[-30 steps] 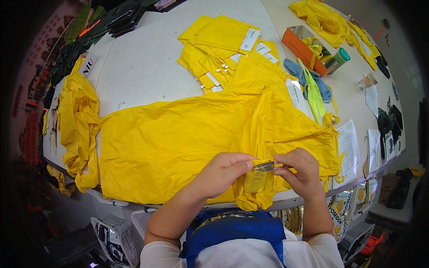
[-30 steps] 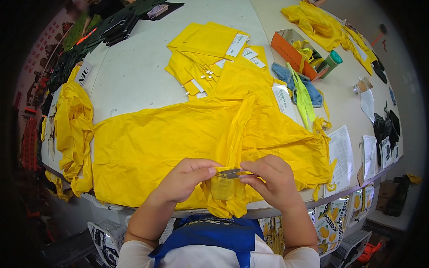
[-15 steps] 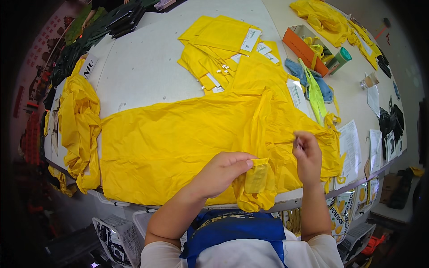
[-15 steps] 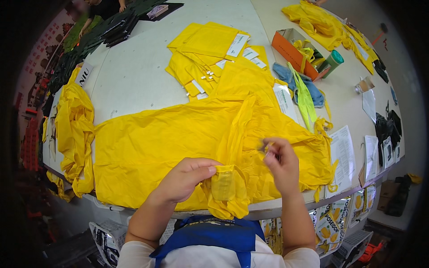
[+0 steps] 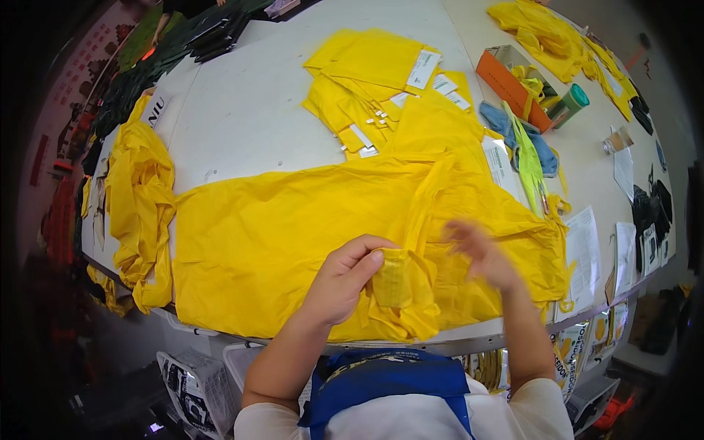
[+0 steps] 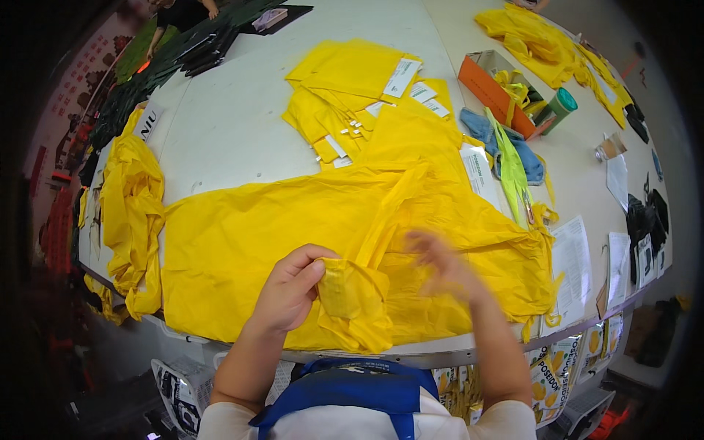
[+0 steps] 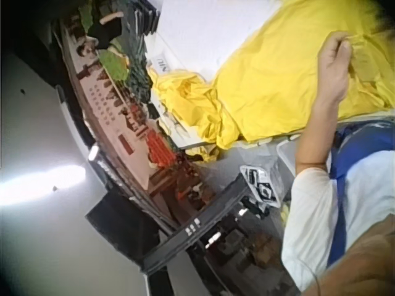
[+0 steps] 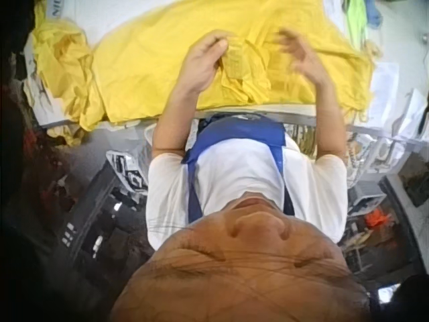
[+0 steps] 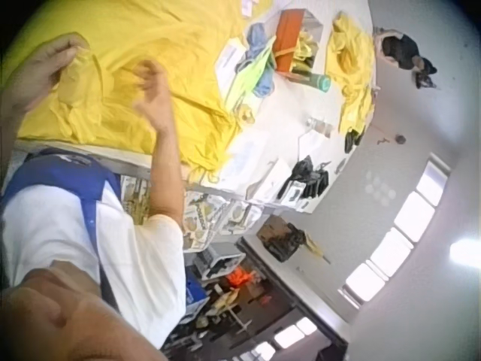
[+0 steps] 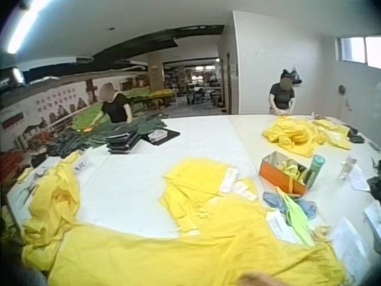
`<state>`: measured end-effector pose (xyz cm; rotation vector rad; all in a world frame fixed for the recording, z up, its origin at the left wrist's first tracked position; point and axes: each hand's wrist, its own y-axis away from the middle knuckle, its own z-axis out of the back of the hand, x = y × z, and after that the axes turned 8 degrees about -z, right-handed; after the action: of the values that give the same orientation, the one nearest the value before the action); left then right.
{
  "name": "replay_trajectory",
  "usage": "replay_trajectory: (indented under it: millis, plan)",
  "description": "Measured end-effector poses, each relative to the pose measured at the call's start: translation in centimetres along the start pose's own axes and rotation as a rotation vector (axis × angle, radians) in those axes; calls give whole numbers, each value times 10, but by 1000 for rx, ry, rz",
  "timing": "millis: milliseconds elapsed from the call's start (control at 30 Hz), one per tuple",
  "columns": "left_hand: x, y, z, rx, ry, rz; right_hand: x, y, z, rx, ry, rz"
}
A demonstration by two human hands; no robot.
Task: The person folds a yellow garment on a white table, smooths it, and uses a small yellow tool to trim a tag or thread. The person then folds the garment into a compact rectangle and places it on a stack of similar folded items.
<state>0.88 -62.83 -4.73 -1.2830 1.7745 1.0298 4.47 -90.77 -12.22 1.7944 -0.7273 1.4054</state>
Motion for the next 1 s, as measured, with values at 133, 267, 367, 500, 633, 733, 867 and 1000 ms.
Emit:
replay_trajectory:
  millis: [133,267,367,500,633,733,867,1000]
  plan:
    - [1,2,-15,-60,-458,-436,-5,8,-86,31,-358,-97]
    - [6,19,-18,29,-776,-876,-2,-1,-94,-57,-301,21]
    - [5,23,-16,8,-803,-938,4,-3,-108,-83,-174,146]
    - [16,39,-11,102,-987,-1138,-2,-7,-108,-384,-3,307]
    - [50,54,-6,239,-987,-1124,16,-35,-105,-749,-414,316]
    - [64,34,2,-185,-926,-888,29,-41,-130,-763,-513,210]
    - [46,2,72,-443,-846,-623,17,-28,-159,-418,393,126]
    - [34,-17,157,-532,-305,-297,-11,-61,-102,-212,760,110]
